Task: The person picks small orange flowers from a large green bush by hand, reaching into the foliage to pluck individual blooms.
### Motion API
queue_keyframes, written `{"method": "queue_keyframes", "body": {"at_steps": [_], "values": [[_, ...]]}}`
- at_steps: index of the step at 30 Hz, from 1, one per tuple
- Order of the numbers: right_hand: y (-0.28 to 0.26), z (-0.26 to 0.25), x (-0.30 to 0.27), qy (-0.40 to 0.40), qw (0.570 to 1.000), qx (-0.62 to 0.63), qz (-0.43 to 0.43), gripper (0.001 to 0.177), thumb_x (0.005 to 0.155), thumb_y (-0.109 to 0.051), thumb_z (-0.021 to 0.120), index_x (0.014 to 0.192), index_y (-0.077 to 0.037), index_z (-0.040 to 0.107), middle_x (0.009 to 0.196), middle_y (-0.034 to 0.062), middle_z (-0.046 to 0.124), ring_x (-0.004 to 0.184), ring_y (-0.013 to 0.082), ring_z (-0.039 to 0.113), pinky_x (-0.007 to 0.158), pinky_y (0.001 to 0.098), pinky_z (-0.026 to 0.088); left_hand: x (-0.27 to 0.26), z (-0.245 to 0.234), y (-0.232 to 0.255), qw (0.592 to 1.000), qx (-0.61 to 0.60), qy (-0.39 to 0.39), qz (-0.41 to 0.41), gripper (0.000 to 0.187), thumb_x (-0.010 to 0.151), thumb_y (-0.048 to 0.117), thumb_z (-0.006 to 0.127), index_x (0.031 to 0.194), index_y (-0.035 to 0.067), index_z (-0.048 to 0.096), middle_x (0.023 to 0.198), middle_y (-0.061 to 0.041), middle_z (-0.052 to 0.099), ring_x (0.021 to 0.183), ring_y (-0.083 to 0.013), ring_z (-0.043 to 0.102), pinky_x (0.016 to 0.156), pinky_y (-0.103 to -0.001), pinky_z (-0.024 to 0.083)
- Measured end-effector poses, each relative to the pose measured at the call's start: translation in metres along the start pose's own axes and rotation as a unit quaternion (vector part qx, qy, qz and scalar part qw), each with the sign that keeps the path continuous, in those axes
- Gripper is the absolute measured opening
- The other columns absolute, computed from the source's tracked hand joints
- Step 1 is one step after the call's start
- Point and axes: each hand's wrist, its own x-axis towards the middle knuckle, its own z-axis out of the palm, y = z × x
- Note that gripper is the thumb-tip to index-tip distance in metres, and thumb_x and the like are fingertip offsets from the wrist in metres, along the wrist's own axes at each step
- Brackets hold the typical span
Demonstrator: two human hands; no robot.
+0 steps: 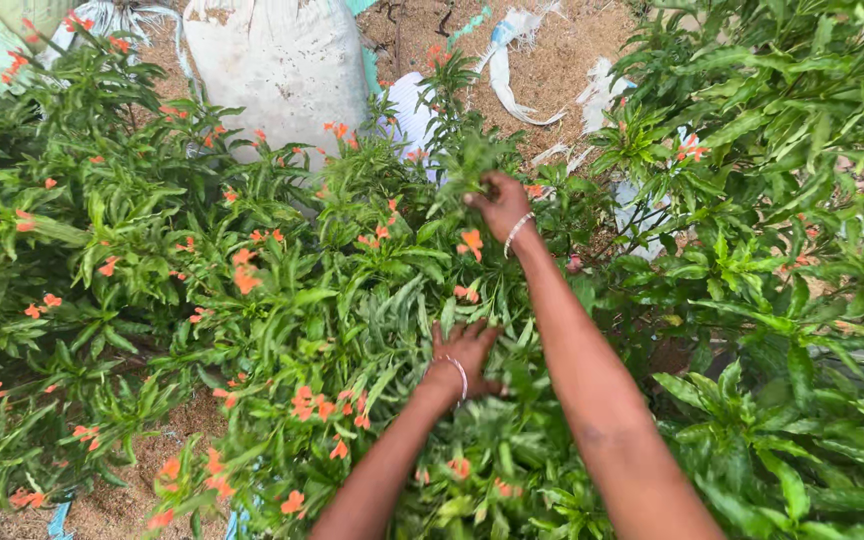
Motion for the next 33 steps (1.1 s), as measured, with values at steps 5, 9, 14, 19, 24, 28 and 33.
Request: {"method": "queue_keyframes", "body": {"at_steps": [5, 9, 14, 19, 24, 28, 33], "values": [[-0.016, -0.018, -0.069, 0.03, 0.984, 0.11, 0.135, 0.022, 0.086, -0.009, 0.084, 0.102, 0.001, 0.073, 0.079, 0.002, 0.07, 0.069, 0.0083, 0.061, 0.064, 0.0242, 0.05, 0.051, -0.008, -0.021, 0.9, -0.355, 0.253, 0.021, 0.047, 0.083, 0.039, 0.081, 0.119, 0.011, 0.065, 0.129, -0.011, 0.068, 0.12, -0.0235, 0.062, 0.106, -0.05, 0.041], [-0.022, -0.002, -0.105, 0.097, 0.946, 0.288, 0.11, 0.025, 0.084, -0.006, 0.083, 0.106, -0.002, 0.072, 0.086, 0.001, 0.073, 0.073, 0.0058, 0.063, 0.07, 0.0221, 0.052, 0.069, -0.005, -0.02, 0.754, -0.484, 0.443, -0.018, 0.03, 0.09, 0.02, 0.083, 0.095, 0.001, 0.061, 0.083, -0.009, 0.063, 0.076, -0.0139, 0.057, 0.073, -0.029, 0.051], [-0.043, 0.018, -0.131, 0.207, 0.936, 0.267, 0.098, 0.02, 0.085, -0.003, 0.083, 0.1, 0.002, 0.07, 0.088, 0.0052, 0.076, 0.076, 0.01, 0.068, 0.068, 0.0253, 0.055, 0.05, -0.018, 0.015, 0.738, -0.485, 0.469, -0.014, 0.038, 0.076, 0.019, 0.087, 0.097, 0.0, 0.062, 0.078, -0.002, 0.057, 0.066, -0.0097, 0.052, 0.06, -0.028, 0.049], [-0.058, 0.024, -0.146, 0.233, 0.922, 0.288, 0.115, 0.025, 0.082, -0.001, 0.082, 0.103, -0.001, 0.068, 0.083, 0.0052, 0.071, 0.069, 0.011, 0.063, 0.059, 0.0279, 0.052, 0.032, -0.036, 0.026, 0.751, -0.488, 0.438, -0.08, 0.044, 0.077, 0.028, 0.09, 0.103, 0.002, 0.067, 0.077, -0.004, 0.069, 0.062, -0.0105, 0.062, 0.059, -0.028, 0.053], [-0.064, 0.015, -0.159, 0.225, 0.924, 0.302, 0.072, 0.018, 0.089, -0.003, 0.079, 0.105, 0.001, 0.072, 0.092, 0.0046, 0.074, 0.077, 0.0089, 0.065, 0.069, 0.0247, 0.053, 0.048, -0.025, 0.011, 0.787, -0.363, 0.493, -0.074, 0.022, 0.08, 0.021, 0.082, 0.087, 0.001, 0.074, 0.08, -0.016, 0.076, 0.071, -0.0272, 0.074, 0.071, -0.039, 0.057], [-0.057, 0.008, -0.159, 0.248, 0.916, 0.307, 0.075, 0.02, 0.089, -0.004, 0.079, 0.106, 0.001, 0.07, 0.092, 0.005, 0.074, 0.078, 0.0084, 0.066, 0.071, 0.0239, 0.054, 0.072, 0.0, -0.01, 0.833, -0.356, 0.415, -0.085, 0.023, 0.083, 0.021, 0.079, 0.083, 0.0, 0.07, 0.075, -0.021, 0.072, 0.068, -0.0356, 0.071, 0.069, -0.044, 0.055], [-0.05, 0.012, -0.161, 0.24, 0.92, 0.3, 0.077, 0.022, 0.091, -0.005, 0.079, 0.11, 0.002, 0.071, 0.083, 0.0056, 0.071, 0.072, 0.0082, 0.061, 0.066, 0.0233, 0.049, 0.113, 0.021, -0.042, 0.885, -0.034, 0.457, 0.081, 0.014, 0.092, 0.012, 0.067, 0.079, 0.007, 0.07, 0.089, -0.018, 0.074, 0.09, -0.0387, 0.067, 0.087, -0.048, 0.052]]}}
